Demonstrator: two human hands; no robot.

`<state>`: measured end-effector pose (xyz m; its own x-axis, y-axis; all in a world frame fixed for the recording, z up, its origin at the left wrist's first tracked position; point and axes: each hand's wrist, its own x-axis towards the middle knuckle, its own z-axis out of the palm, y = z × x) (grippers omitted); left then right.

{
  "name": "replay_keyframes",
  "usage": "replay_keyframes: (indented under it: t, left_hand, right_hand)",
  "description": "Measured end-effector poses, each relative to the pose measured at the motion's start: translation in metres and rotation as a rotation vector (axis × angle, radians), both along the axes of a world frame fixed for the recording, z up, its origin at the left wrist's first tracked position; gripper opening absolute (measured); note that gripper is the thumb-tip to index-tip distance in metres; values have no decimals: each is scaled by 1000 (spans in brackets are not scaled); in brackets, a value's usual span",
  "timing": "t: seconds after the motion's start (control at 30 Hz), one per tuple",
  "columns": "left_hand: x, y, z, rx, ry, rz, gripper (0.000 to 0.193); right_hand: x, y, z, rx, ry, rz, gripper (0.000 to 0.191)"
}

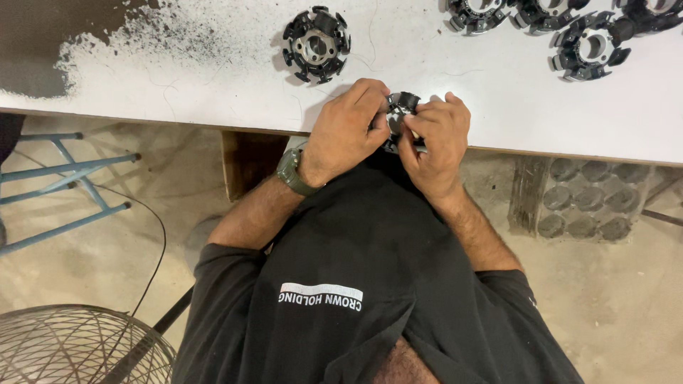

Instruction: The person cleans black powder residue from metal rotor-like components at a workbench. They hold each component with one hand and rub its surface with a small abrasive block held in the other hand, then set the cleaned component aside and pick up the next one, working through a batch of parts one at a time.

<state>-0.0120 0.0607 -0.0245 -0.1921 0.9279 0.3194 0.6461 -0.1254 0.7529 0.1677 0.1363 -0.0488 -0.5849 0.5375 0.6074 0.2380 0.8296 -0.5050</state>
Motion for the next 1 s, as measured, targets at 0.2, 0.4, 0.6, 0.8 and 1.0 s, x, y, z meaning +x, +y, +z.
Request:
replay_keyframes:
  t: [0.2, 0.4, 0.6, 0.8, 1.0]
  left_hand:
    - [-7, -16, 1, 18, 57, -74, 15]
    - [-59, -42, 14, 187, 298, 43, 43]
    - [-58, -6, 8, -10, 460, 383, 103]
    - [-57, -12, 2, 113, 386, 124, 105]
    - [-8, 0, -3, 24, 263, -149, 99]
  right_hand:
    - [19, 6, -5, -9, -51, -55, 31]
    - [65, 57, -11, -19, -50, -302, 15]
    - [71, 62, -4, -18, 172, -434, 16]
    - [59, 12, -14, -101, 296, -287, 19]
    - [45, -18, -16, -131, 159, -201, 27]
